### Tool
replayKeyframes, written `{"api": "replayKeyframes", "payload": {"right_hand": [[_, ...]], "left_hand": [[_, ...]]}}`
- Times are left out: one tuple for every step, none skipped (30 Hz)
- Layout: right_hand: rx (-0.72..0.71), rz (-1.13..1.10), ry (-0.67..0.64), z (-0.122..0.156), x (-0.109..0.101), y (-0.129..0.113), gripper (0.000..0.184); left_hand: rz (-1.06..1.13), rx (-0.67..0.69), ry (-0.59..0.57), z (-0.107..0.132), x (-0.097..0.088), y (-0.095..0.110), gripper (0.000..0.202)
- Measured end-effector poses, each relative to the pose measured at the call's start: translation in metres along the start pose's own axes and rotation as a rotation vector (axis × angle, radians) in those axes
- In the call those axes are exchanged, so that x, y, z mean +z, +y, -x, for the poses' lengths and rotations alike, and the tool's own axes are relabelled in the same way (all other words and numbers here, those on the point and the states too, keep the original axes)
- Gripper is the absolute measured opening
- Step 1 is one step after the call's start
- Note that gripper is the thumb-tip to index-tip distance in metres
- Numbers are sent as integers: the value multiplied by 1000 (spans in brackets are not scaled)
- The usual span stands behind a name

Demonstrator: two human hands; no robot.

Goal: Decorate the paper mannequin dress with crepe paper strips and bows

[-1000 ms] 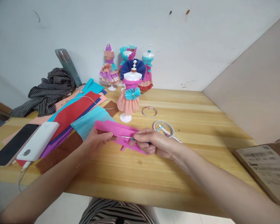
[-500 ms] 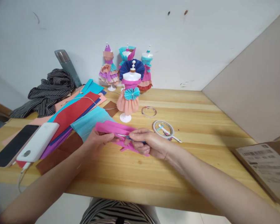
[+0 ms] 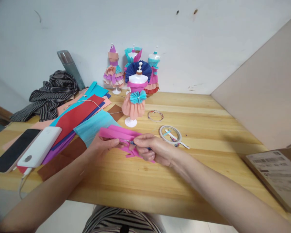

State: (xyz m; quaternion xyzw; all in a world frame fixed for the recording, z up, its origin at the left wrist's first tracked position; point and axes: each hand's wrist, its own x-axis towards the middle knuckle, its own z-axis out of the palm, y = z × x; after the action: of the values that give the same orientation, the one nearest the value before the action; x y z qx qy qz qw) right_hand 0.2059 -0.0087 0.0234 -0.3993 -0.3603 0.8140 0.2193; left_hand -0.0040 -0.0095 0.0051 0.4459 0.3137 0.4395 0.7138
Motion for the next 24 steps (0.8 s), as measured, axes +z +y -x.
{"api": "replayKeyframes", "payload": {"right_hand": [[-1,3,4,0,0,0,33],[-2,6,2,0,0,1,33],[-3,11,-2,0,-1,1,33],[-6,17,-7,-1,-1,1,33],[-10,23,-11,-1,-1,1,32],[-13,32,-14,-1,-1,1,32],[-17,38,-12,-1,-1,1,32],[-21,45,-8,-1,-1,1,33],[-26,50,-2,-1,0,1,33],[-30,53,4,-1,0,1,33],[-34,53,10,-1,0,1,33],[-35,51,12,0,1,0,33],[-33,47,9,0,1,0,32],[-30,41,2,0,1,0,31],[-27,34,-6,0,1,0,30],[-23,27,-12,1,1,0,29],[-21,22,-14,1,1,0,29],[-18,19,-12,1,1,0,29],[-16,18,-6,1,1,0,30],[-16,17,2,0,1,0,31],[-15,17,8,0,2,1,31],[-19,16,14,0,2,1,32],[-25,15,17,-1,2,1,32],[-32,16,21,-1,3,2,32]], "left_hand": [[-4,-2,-1,0,0,0,28],[-8,-6,-1,0,-1,-1,29],[-15,-11,-2,0,-2,-1,30],[-23,-19,-4,0,-2,-1,31],[-33,-26,-6,0,-3,-2,32],[-43,-31,-4,0,-3,-2,32],[-49,-34,-1,0,-4,-2,32],[-51,-32,1,0,-4,-3,32],[-48,-29,1,-1,-5,-3,31],[-42,-26,0,-1,-5,-3,30],[-35,-25,-1,-1,-5,-4,29],[-30,-26,-2,-1,-5,-4,29],[-28,-29,-1,-1,-5,-4,28],[-29,-32,2,-2,-6,-5,27],[-31,-34,4,-2,-6,-5,27],[-32,-34,6,-2,-5,-5,27],[-33,-33,7,-2,-5,-4,28],[-34,-33,9,-2,-5,-4,28],[-35,-33,11,-1,-4,-4,28],[-36,-34,14,-1,-4,-3,28],[-38,-34,16,-1,-3,-3,28],[-40,-34,16,-1,-3,-3,28],[-44,-34,16,-1,-3,-2,29],[-48,-35,14,-1,-3,-2,30]]}}
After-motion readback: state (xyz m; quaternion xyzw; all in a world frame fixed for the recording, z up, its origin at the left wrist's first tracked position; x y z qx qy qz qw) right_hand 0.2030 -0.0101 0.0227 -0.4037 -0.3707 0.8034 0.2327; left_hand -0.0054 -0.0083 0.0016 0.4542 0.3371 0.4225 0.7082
